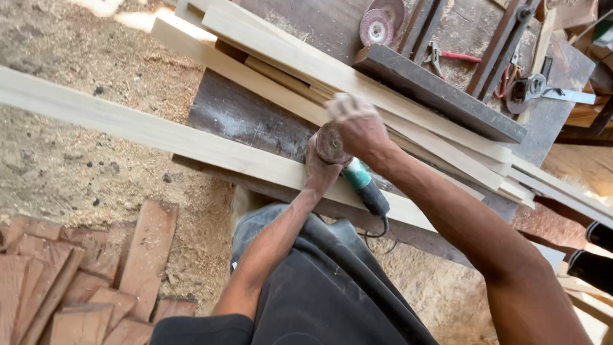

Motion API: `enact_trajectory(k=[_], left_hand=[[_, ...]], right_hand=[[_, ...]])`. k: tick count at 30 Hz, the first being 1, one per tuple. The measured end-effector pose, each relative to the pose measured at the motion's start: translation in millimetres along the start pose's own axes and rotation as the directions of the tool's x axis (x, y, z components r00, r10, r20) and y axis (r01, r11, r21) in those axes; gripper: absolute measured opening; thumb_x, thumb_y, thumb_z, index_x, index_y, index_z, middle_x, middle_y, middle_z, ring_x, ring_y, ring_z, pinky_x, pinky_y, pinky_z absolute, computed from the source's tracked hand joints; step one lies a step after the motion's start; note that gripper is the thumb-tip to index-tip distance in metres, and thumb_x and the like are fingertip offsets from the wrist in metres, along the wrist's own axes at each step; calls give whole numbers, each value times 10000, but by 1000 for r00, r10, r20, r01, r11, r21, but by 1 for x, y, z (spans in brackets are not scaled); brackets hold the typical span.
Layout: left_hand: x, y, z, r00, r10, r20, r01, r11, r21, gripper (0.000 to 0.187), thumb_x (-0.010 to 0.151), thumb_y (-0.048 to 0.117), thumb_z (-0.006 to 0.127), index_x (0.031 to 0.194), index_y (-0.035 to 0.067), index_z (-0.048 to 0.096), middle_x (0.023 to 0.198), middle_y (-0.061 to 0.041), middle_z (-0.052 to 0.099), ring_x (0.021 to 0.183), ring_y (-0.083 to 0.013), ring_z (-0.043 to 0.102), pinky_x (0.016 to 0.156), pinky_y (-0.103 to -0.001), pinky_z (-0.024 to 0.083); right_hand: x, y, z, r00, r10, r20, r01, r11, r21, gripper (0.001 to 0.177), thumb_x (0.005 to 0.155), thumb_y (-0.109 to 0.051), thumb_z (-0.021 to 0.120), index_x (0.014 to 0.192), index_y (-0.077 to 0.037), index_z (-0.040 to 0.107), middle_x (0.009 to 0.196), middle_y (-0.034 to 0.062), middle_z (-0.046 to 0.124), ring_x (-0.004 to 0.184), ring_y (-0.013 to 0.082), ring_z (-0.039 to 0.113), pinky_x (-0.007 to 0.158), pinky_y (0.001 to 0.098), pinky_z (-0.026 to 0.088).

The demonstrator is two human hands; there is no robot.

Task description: The person sands long wooden planks on a workbench using a handheld power sander. They adjust the sander's disc, flip the planks, and sand both sides and edges before placing the finished pieces aside.

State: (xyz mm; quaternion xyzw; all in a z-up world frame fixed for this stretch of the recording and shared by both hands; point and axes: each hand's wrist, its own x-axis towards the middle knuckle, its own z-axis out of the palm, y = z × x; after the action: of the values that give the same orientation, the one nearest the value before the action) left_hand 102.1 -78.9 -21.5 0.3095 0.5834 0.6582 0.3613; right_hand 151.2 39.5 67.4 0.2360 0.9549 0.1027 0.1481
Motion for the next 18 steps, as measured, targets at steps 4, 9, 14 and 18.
enact_trajectory(k=[4,9,14,18], left_hand=[[11,-1,5,977,-72,200,70,997,20,379,768,165,907,1112,88,768,1106,-90,787,1012,-243,776,854,-371,621],[15,7,-1,964,-191,186,203,978,-45,575,661,173,919,1174,39,697,1063,-109,758,976,-264,737,870,-373,588],[10,8,2,992,-90,90,92,995,-24,666,610,148,946,1182,-10,643,1105,-153,708,1010,-288,693,867,-386,567],[10,-5,5,998,-21,53,17,998,64,864,605,161,967,1299,-62,503,1204,-216,599,1084,-330,602,901,-422,510]], right_hand=[[10,2,0,927,-375,-20,374,927,-19,498,539,-114,883,1028,-126,786,907,144,759,720,271,729,516,338,607],[-6,13,-10,617,373,693,-617,776,131,261,961,-266,689,1079,-48,768,1036,166,780,881,252,750,758,380,580],[7,-1,3,975,3,223,15,997,-76,288,796,-151,790,1051,-36,723,975,113,712,738,182,687,543,300,587],[9,8,10,951,-150,269,140,989,54,350,786,-167,818,1110,-87,712,928,105,705,688,177,662,430,263,559]])
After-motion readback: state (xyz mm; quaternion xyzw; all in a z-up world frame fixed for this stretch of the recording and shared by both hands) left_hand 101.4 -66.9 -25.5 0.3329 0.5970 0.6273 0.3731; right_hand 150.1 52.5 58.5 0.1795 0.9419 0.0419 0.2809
